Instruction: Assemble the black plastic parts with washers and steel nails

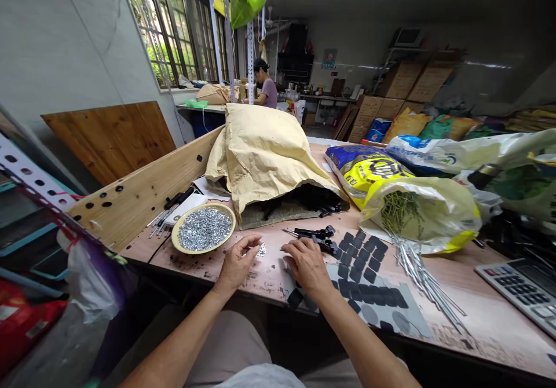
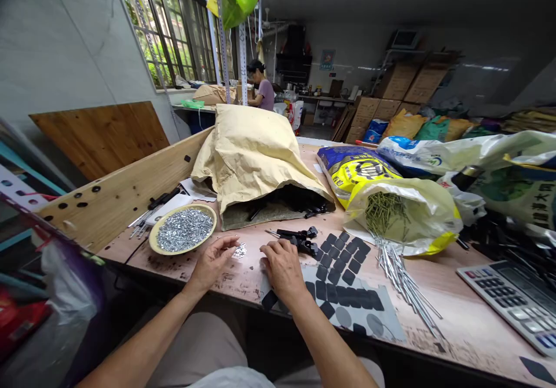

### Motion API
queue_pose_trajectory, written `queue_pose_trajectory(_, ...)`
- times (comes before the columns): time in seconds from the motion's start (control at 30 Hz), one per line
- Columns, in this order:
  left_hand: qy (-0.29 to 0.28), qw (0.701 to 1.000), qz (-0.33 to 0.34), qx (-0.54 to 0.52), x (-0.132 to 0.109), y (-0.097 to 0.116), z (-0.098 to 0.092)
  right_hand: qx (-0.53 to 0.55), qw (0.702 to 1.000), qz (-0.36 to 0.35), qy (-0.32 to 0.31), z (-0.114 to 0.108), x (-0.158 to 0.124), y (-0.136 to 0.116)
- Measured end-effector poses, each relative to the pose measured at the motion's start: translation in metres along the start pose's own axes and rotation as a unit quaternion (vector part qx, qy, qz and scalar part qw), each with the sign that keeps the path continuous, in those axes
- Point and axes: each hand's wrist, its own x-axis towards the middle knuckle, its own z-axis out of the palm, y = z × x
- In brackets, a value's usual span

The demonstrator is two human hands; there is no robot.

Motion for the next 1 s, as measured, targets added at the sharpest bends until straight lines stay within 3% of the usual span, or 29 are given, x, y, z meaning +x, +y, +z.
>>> queue_pose_trajectory(0.17, 0.024, 0.996, 0.013, 0.081, -0.013, -0.010, -0.019, -0.056, 0.998, -0.006, -0.018, 0.022, 0.017, 0.002)
queue_pose_trajectory(0.3, 0.009, 0.988, 0.058, 0.142, -0.016, -0.011, -0.020, -0.051, 0.998, -0.014, -0.018, 0.022, 0.021, 0.009)
queue_pose_trajectory(0.4, 0.001, 0.980, 0.087, 0.178, -0.014, -0.014, -0.016, 0.037, 0.998, 0.009, 0.041, 0.011, 0.023, 0.016)
queue_pose_trajectory(0.57, -0.032, 0.947, 0.120, 0.295, -0.010, -0.020, -0.003, 0.178, 0.965, 0.098, 0.163, -0.015, 0.018, 0.024)
queue_pose_trajectory(0.73, -0.059, 0.948, 0.111, 0.294, -0.007, -0.022, 0.005, 0.331, 0.888, 0.208, 0.244, -0.034, 0.007, 0.015)
queue_pose_trajectory(0.93, -0.052, 0.971, 0.085, 0.215, -0.005, -0.016, 0.008, 0.505, 0.790, 0.229, 0.262, -0.033, 0.003, 0.004)
queue_pose_trajectory(1.0, -0.045, 0.982, 0.064, 0.175, -0.007, -0.011, 0.011, 0.532, 0.773, 0.230, 0.258, -0.032, 0.002, 0.002)
